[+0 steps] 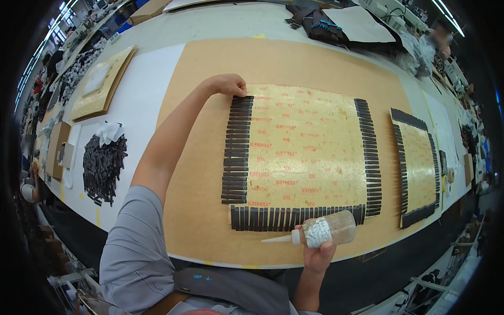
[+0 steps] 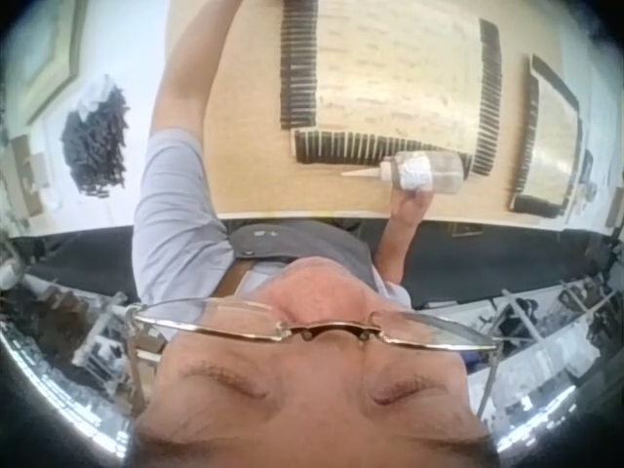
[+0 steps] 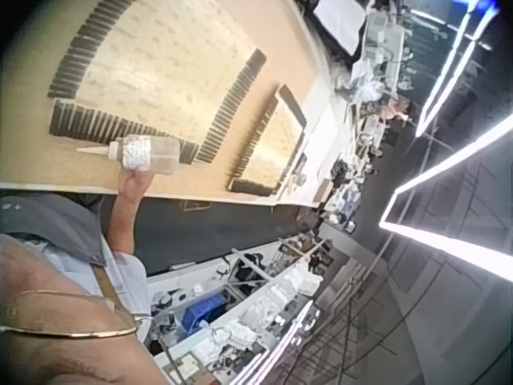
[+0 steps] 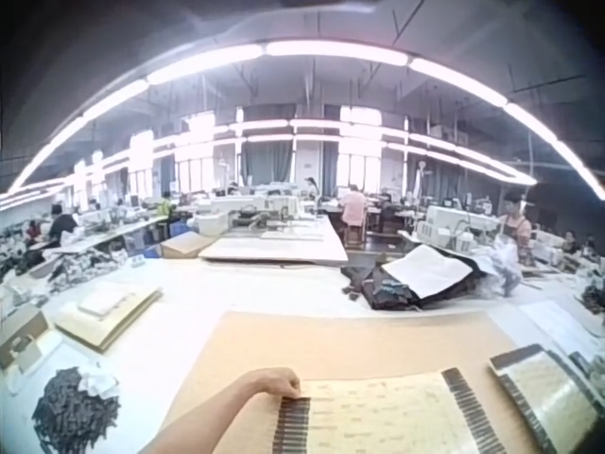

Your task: Applying glue and assembling small black components onto a board in a manufacturing setting.

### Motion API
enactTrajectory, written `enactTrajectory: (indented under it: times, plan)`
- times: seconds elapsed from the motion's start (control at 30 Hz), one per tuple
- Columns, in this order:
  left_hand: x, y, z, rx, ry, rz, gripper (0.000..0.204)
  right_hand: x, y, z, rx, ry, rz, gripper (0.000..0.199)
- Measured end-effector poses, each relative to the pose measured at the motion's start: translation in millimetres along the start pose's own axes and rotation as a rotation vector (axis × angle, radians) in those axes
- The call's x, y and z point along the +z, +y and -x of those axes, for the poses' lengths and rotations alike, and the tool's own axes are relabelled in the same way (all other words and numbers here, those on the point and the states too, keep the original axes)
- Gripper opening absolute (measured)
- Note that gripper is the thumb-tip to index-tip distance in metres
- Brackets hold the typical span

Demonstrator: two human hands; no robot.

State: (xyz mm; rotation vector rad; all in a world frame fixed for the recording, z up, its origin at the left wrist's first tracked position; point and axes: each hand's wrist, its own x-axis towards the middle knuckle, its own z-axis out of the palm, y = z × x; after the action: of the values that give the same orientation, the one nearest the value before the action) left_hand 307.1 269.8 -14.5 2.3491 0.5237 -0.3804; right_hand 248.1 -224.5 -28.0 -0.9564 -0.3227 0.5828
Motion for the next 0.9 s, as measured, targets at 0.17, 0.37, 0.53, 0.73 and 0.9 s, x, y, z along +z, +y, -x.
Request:
enactTrajectory:
  times: [0.17, 0.37, 0.53, 0.73, 0.9]
  plan:
    - [5, -4, 43, 0.232, 0.559, 0.143, 0.025, -11, 7, 2, 0.02, -0.058, -0.082, 0.069]
    - [52, 5, 204, 0.219, 0.5, 0.251, 0.017, 1, 3, 4, 0.004, -0.128, -0.133, 0.068]
    - [46, -125, 326, -0.358, 0.738, -0.121, 0.015, 16, 7, 5, 0.069, -0.255, -0.195, 0.068]
    - [74, -176, 358, -0.841, 0.721, -0.169, 0.016, 35, 7, 22, 0.066, -0.233, -0.167, 0.068]
    - [96, -142, 356, -0.555, 0.919, 0.004, 0.016, 39, -1, 30, 0.034, -0.234, -0.14, 0.068]
